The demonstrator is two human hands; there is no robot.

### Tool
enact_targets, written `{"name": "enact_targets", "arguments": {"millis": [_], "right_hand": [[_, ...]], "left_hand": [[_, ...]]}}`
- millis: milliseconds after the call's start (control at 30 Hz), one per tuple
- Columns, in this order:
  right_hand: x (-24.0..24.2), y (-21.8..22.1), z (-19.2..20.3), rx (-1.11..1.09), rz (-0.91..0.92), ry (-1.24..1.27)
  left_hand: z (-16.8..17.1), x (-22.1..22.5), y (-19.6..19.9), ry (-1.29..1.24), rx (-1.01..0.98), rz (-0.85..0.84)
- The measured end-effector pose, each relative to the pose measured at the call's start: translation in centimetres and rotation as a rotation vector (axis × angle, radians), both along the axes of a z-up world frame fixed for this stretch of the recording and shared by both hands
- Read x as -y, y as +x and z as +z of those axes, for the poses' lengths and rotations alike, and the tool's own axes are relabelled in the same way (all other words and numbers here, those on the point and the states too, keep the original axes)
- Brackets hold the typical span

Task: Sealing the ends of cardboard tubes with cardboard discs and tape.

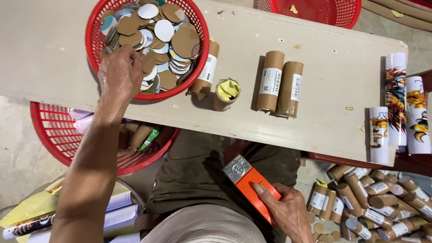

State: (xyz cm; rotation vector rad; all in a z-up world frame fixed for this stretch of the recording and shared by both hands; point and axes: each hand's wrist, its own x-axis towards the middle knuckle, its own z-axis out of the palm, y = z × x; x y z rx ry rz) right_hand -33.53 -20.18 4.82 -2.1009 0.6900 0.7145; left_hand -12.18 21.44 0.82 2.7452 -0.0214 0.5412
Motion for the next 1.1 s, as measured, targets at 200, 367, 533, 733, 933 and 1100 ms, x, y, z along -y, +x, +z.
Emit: {"name": "enact_targets", "arguments": {"millis": [200, 367, 533, 733, 933, 1100], "right_hand": [[0.8, -0.6, -0.5, 0.040, -0.001, 0.022], [0.2, -0.1, 0.4, 0.019, -0.034, 0.007], [-0.4, 0.1, 0.9, 0.026, -0.041, 0.023], [0.6, -0.6, 0.7, 0.054, -0.069, 0.074], [0.6, -0.2, 0.2, 0.058, -0.047, 0.033], [0.3, -0.1, 0.3, 0.091, -0.022, 0.063]], "left_hand": [[1.8, 0.5, -0.8, -0.276, -0.218, 0.116], [7.1, 7.2, -1.9, -0.826, -0.417, -0.081], [5.2, 13.2, -1.7, -0.962, -0.657, -0.271], [3.3, 14.2, -1.3, -0.601, -0.493, -0.280], [4.0, 14.1, -2.1, -0.600, -0.491, -0.265], [3.9, 14.0, -2.1, -0.586, -0.554, -0.253]]}}
